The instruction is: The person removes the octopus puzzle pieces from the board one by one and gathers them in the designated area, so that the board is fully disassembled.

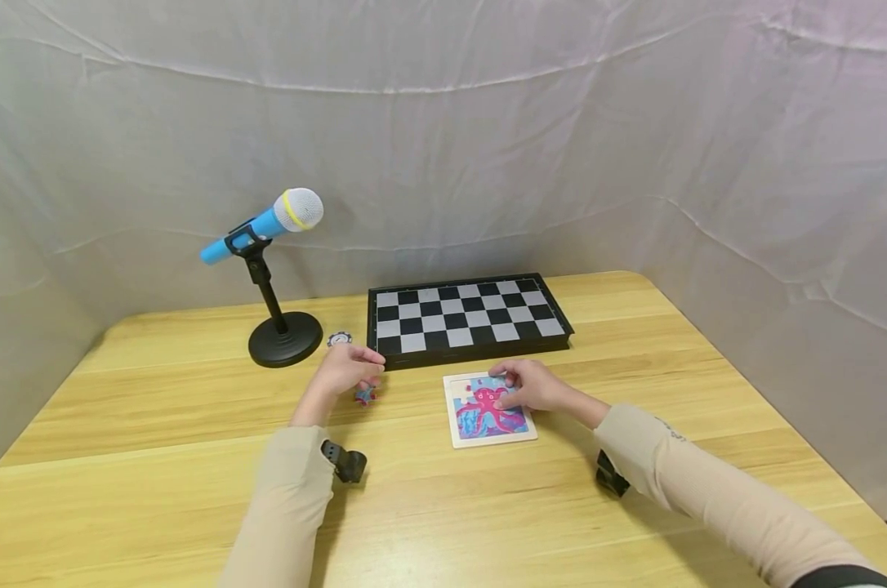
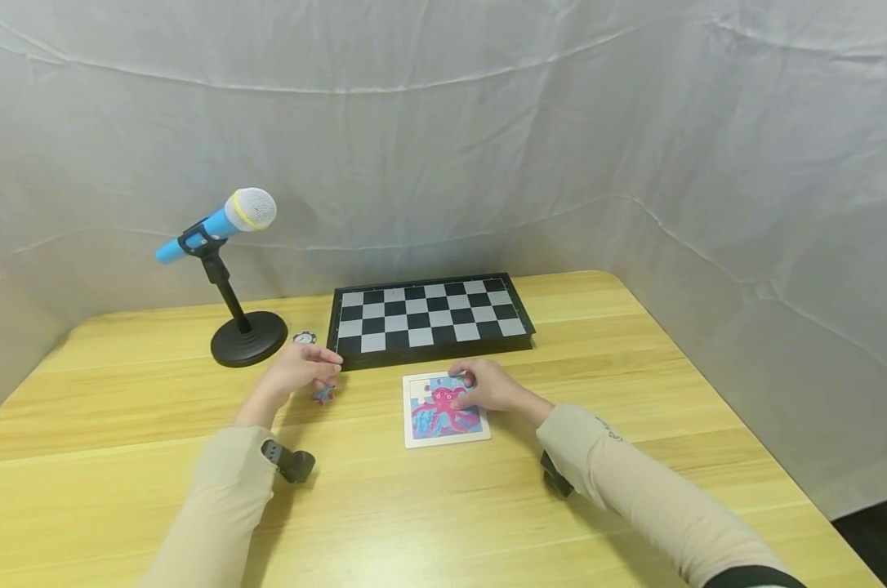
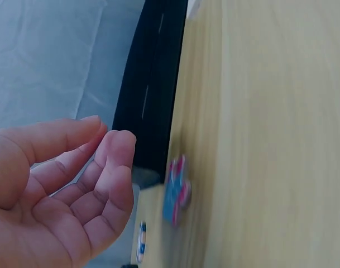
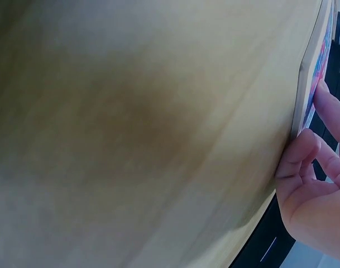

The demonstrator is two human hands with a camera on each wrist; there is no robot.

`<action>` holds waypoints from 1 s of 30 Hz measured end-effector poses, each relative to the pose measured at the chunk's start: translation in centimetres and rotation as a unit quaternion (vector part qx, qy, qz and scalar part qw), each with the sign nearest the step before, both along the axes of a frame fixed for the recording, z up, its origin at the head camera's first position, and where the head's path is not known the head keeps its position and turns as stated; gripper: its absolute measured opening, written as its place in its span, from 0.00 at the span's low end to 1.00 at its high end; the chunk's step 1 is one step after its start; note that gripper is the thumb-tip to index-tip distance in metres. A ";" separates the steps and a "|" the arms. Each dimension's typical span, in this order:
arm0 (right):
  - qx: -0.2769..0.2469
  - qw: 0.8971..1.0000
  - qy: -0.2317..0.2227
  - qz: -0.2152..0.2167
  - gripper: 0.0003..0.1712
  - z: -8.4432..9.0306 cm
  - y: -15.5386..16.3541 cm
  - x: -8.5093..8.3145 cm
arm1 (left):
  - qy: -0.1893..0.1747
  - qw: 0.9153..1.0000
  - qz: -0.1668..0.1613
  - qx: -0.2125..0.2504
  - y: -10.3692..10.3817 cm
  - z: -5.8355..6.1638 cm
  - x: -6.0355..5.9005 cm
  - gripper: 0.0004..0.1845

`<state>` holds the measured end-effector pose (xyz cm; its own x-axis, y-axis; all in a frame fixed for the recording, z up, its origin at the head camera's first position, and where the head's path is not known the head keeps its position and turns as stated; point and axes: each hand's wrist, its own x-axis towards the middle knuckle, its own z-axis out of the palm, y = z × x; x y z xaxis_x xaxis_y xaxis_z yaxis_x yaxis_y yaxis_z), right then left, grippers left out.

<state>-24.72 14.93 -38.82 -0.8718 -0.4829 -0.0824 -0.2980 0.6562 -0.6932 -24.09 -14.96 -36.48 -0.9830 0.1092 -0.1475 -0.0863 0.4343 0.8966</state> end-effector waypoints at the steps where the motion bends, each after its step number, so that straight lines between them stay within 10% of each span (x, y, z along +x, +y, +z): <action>1: 0.000 1.000 -0.001 -0.001 0.25 0.0 0.0 0.0 | 0.001 1.000 -0.002 0.002 0.2 0.1 0.0 0.08; 30: -0.001 1.000 -0.008 -0.004 0.26 0.1 0.0 0.0 | -0.009 0.999 -0.041 -0.003 7.3 0.8 -0.9 0.09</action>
<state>-24.67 14.90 -38.70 -0.8743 -0.4759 -0.0954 -0.2816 0.6574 -0.6989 -24.97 -7.62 -35.70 -0.9678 0.1885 -0.1665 -0.0669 0.4452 0.8929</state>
